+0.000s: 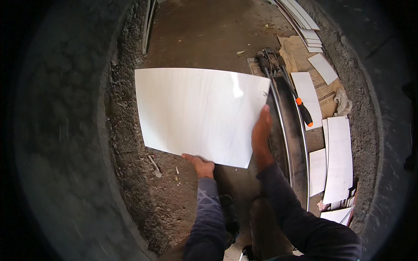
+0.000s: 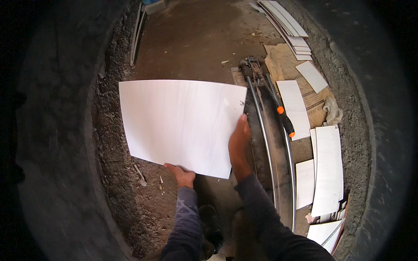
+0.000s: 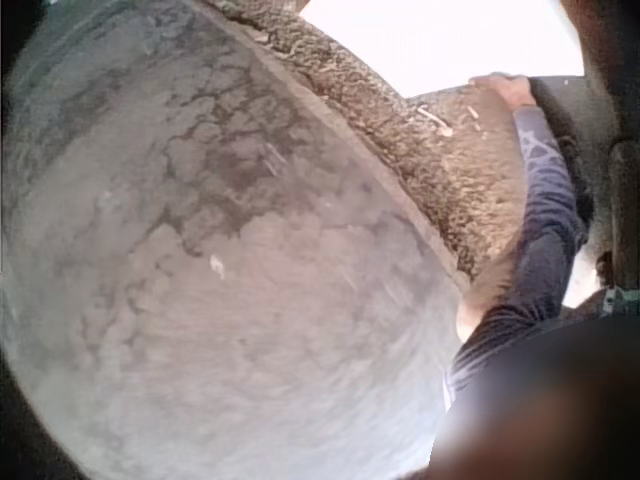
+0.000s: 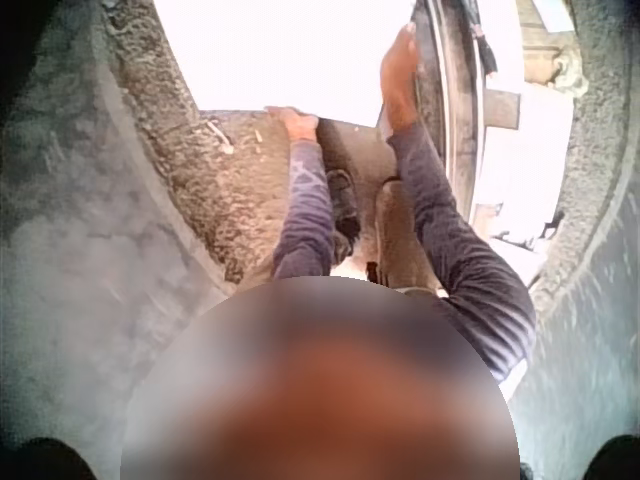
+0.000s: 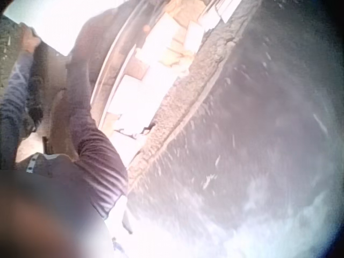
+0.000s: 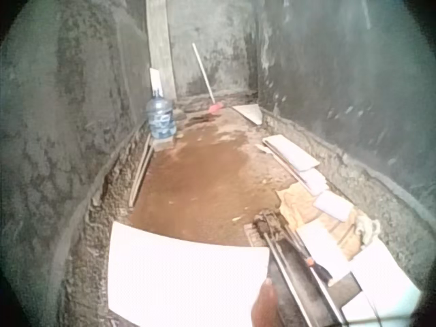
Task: The person measures and cuts white rectangular panels using a manual tile cutter. They align the panel, score it with the cutter, and snap it along the scored line. The person repeats this process for multiple panels.
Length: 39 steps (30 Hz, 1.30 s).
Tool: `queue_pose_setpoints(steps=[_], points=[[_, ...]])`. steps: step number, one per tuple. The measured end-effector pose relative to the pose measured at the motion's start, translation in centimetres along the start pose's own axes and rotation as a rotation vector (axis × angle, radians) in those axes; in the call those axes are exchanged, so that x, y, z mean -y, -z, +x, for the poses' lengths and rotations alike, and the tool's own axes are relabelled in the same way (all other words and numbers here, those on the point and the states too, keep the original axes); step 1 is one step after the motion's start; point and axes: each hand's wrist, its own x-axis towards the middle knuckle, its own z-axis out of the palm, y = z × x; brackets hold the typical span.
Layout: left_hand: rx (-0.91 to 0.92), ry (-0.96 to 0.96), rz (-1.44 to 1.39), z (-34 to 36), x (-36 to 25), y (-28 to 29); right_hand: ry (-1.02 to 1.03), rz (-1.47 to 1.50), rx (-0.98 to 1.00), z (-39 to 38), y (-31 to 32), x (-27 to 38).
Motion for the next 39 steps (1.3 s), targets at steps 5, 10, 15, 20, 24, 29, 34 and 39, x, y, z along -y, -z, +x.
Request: queue_pose_setpoints(steps=[5, 10, 15, 20, 24, 29, 34, 39], points=[[0.24, -0.053, 0.007, -2.5, -2.1, -1.7, -0.11, 0.061, 0.179, -5.1, 9.9, 3.8], [0.471, -0.094, 0.012, -5.5, -6.5, -5.4, -0.385, 0.367, 0.515, -4.3, 19.3, 14.1], [0.502, -0.233, 0.321, -10.6, -13.1, -10.0, -0.112, 0.198, 1.053, -2.4, 19.2, 22.3], [0.55, -0.382, 0.771, -14.8, -18.2, -13.7, -0.32, 0.314, 1.087, -4.6, 18.1, 22.2], [0.517, -0.386, 1.17, -15.4, -19.8, -15.2, -0.519, 0.202, 0.792, -9.2, 18.3, 19.5], [0.484, -0.436, 1.469, -13.1, -20.5, -15.4, -0.543, 0.308, 0.72, -13.3, 17.3, 17.7], [0.606, -0.944, 1.63, -10.9, -23.4, -12.4, -0.558, 0.52, 0.686, -14.7, 13.7, 15.6], [0.23, -1.368, 1.365, -14.2, -25.7, -2.0, -0.593, 0.624, 0.678, -15.2, 10.0, 11.3]])
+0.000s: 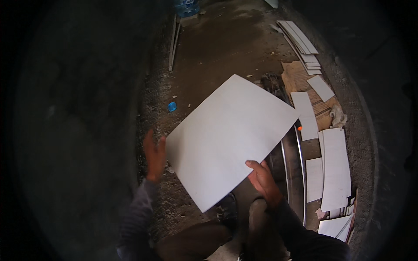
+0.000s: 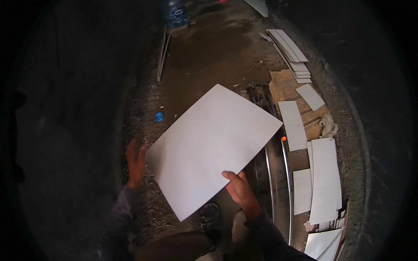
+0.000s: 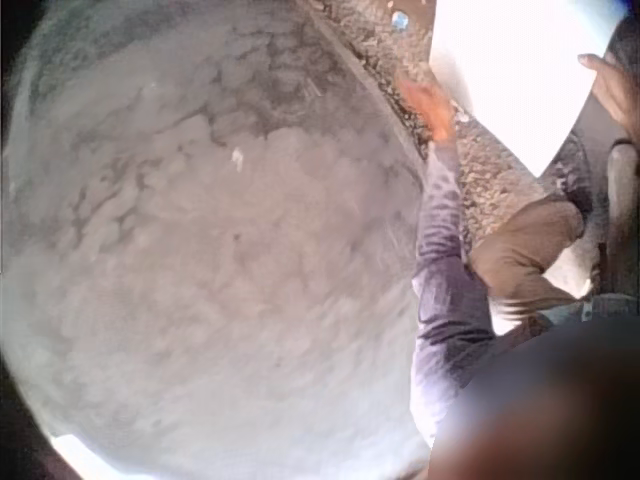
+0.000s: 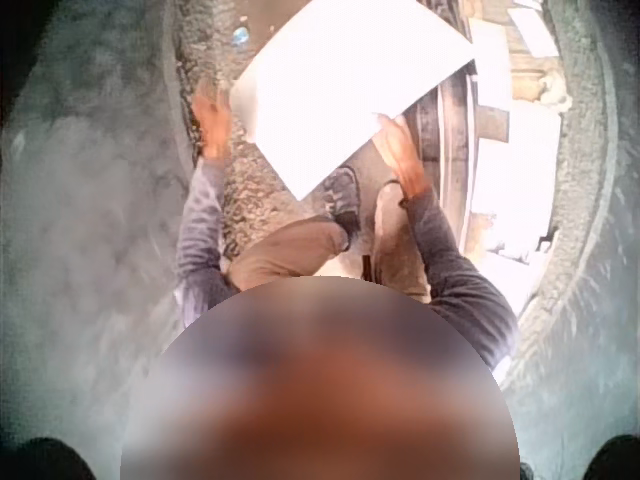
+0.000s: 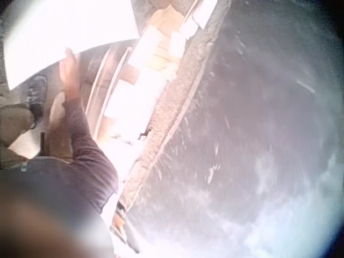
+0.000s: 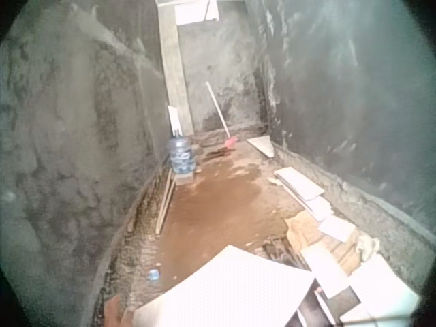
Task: The person measures and cuts white rectangular panels using a manual tile cutter. They align the panel, score it with the cutter, and snap it along the scored line. The person repeats this process for multiple panels.
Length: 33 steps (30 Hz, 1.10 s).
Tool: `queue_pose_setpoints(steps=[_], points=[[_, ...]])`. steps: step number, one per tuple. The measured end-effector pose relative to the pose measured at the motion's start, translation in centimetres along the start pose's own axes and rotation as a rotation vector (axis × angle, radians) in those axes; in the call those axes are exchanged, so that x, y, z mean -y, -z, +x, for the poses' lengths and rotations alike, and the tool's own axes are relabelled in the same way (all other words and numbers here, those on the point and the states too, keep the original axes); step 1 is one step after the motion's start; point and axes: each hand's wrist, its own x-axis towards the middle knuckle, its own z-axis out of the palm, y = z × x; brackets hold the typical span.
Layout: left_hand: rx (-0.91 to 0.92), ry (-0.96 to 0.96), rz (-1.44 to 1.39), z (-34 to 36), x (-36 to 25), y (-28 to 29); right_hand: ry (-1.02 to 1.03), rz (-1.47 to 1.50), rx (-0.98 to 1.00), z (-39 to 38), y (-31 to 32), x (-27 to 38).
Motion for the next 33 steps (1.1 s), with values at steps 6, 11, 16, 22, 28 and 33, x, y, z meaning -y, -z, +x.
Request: queue_pose_setpoints(steps=[6, 11, 16, 22, 28, 33], points=[[0.39, 1.106, -0.63, -11.0, -0.9, -0.8, -0.044, 0.054, -0.032, 6.1, -0.5, -4.0], [0.21, 1.015, -0.601, -6.3, 1.6, -5.8, -0.032, 0.091, 0.014, 10.7, -0.9, -7.2], [0.234, 0.726, -0.47, -1.0, 10.1, -8.8, -0.154, 0.113, 0.051, 15.7, -0.7, -10.3], [0.263, 0.499, -0.447, 3.4, 20.0, -12.7, -0.232, 0.151, 0.087, 20.4, 0.9, -14.4], [0.285, 0.481, -0.372, 5.8, 23.1, -13.6, -0.258, 0.229, 0.035, 23.7, 2.4, -18.2], [0.274, 0.499, -0.332, 7.1, 23.4, -14.3, -0.269, 0.269, 0.017, 25.0, 3.4, -19.8]])
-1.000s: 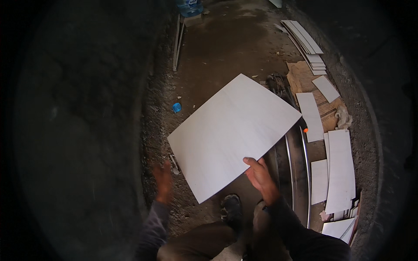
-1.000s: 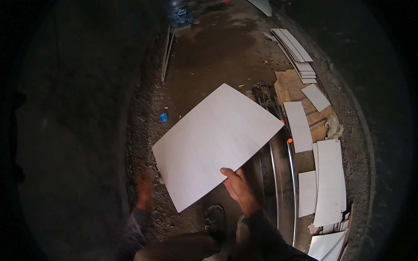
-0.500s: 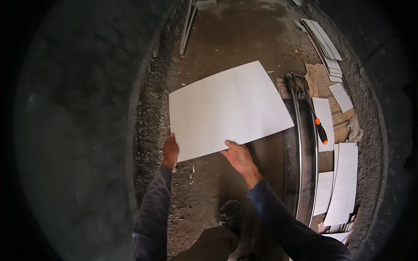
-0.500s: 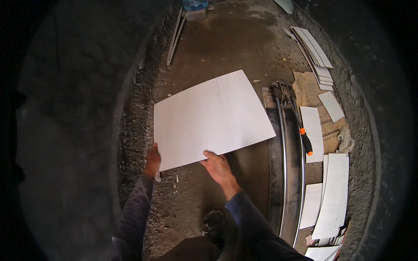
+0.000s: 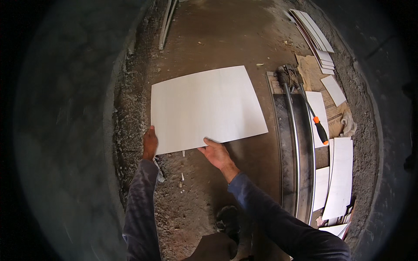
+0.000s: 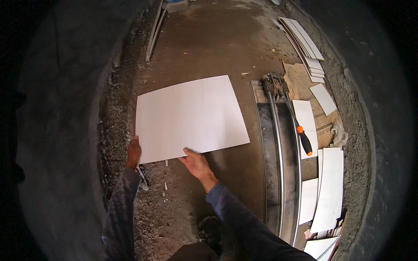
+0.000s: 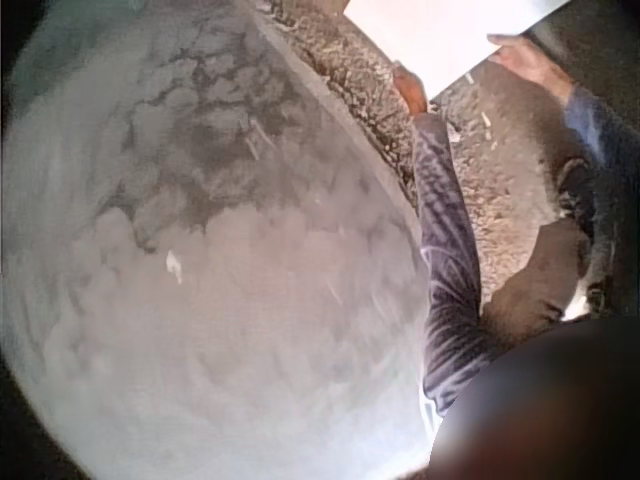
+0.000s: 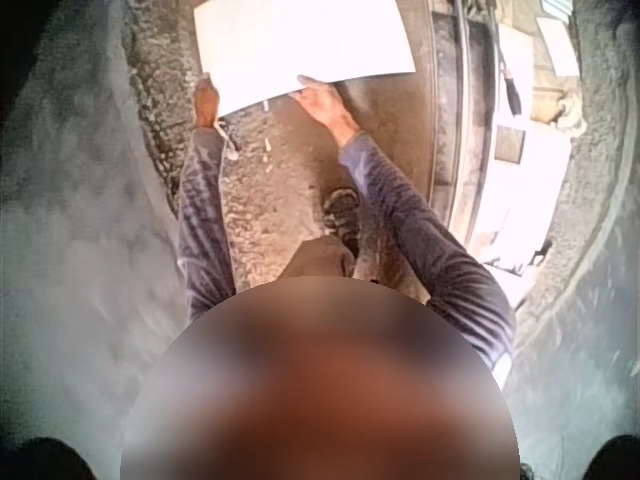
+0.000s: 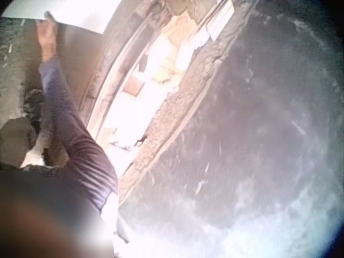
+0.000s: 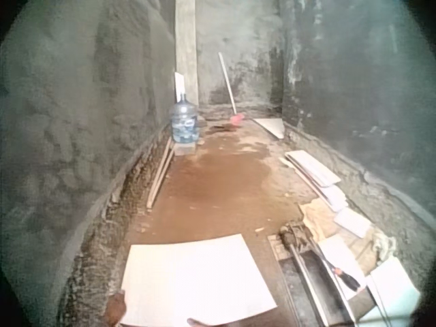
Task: The person measures and cuts white rectangular panels using a manual tile cutter. They align the panel, score it with the cutter, and snap it along the scored line. The person repeats this process for multiple panels.
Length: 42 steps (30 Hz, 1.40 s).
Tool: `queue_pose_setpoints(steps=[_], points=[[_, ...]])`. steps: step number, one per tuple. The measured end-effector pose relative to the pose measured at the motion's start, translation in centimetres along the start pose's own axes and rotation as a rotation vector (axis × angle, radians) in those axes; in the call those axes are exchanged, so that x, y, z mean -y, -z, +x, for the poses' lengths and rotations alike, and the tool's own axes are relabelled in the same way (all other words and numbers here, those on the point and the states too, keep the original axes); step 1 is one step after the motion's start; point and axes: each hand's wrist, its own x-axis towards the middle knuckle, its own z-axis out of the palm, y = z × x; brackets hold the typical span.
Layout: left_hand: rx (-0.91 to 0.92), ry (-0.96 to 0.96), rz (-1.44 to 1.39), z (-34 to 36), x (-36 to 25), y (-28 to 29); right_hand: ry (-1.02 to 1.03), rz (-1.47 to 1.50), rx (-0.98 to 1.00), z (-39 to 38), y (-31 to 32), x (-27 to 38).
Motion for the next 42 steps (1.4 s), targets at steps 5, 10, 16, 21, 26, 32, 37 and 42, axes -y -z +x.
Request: queue_pose_setpoints(steps=[5, 10, 16, 21, 26, 32, 37, 42], points=[[0.013, 0.008, -0.016, 1.4, -0.6, -0.4, 0.001, 0.03, -0.052, 0.9, 0.5, -0.6], [0.021, -0.005, -0.014, 1.8, -0.1, -1.2, 0.022, 0.039, 0.003, 1.6, 1.5, -0.8], [0.005, -0.052, 0.056, 2.8, 1.5, -1.5, -0.085, -0.044, -0.097, 1.1, 2.0, -0.5], [-0.071, -0.044, 0.176, 3.6, 2.7, -1.2, -0.05, -0.019, -0.258, -0.5, 1.2, -1.2], [-0.065, -0.186, 0.358, 3.9, 3.5, -0.8, -0.087, -0.053, -0.258, 1.3, 4.0, -2.0], [-0.038, -0.726, 0.682, -4.1, -1.0, -1.1, -0.077, -0.202, -0.082, 1.1, 6.0, -4.0], [0.219, -0.421, 0.37, -17.6, -9.3, -4.2, 0.155, -0.25, 0.047, -17.9, 5.4, 0.0], [0.699, -0.144, 0.312, -31.3, -19.6, -4.8, 0.703, -0.795, -0.351, -44.6, 8.6, 4.8]])
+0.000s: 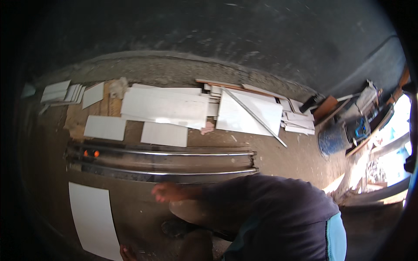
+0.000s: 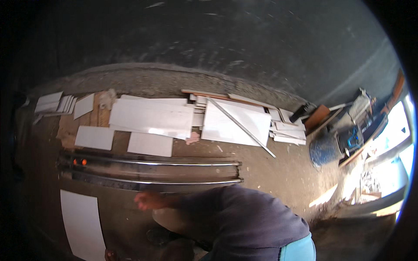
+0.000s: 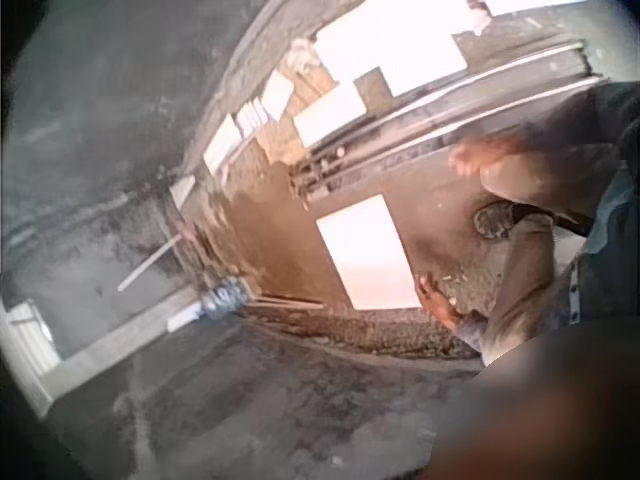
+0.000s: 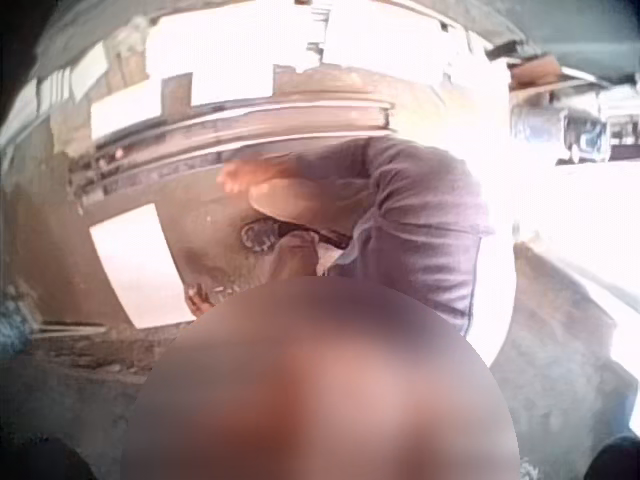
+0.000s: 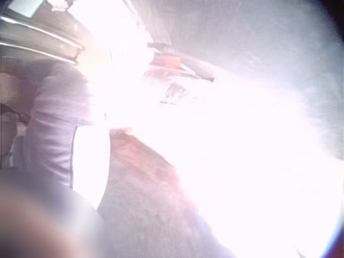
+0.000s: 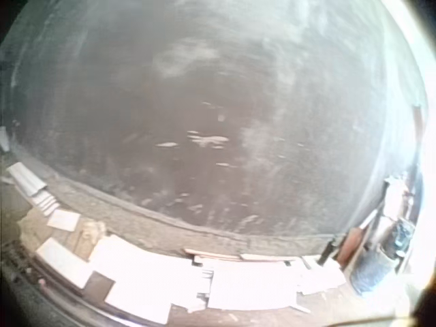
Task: The person measures and cuts white rectangular panels using a manual tile cutter. They align the panel, score it with the cutter, and snap it along the scored line. The person repeats this process for multiple panels.
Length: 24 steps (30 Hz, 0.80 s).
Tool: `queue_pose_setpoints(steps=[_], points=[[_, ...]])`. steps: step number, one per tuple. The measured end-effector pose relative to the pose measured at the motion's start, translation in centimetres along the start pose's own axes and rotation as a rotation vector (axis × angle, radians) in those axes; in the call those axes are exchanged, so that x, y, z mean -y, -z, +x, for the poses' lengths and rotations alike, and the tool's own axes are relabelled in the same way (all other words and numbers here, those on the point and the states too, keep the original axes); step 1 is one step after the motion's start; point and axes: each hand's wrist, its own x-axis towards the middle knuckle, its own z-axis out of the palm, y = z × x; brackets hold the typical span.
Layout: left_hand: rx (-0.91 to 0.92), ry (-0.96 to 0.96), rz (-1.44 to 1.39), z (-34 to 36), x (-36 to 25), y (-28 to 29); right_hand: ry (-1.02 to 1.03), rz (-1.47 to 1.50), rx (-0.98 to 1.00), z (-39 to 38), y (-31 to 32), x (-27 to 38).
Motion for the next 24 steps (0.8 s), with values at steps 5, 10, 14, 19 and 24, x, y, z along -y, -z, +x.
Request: queue_pose_setpoints(steps=[5, 10, 14, 19, 24], points=[[0.424, -0.372, 0.232, -6.7, -19.6, -1.0, -0.364, -0.711, -0.144, -13.6, 3.1, 8.1], [0.713, -0.254, 0.593, -15.3, -28.8, -1.4, -0.482, -0.896, -0.186, -18.5, -3.3, 16.9], [0.727, -0.142, 0.76, -20.8, -25.9, -6.3, -0.564, -1.044, -0.128, -21.3, -2.3, 25.0], [0.421, 0.004, 0.998, -32.3, -26.1, -9.1, -0.839, -1.04, 0.095, -31.9, -1.9, 35.5], [0.326, 0.093, 0.668, -45.7, -28.2, -9.6, -0.562, -0.591, 0.153, -47.0, 3.2, 46.1]])
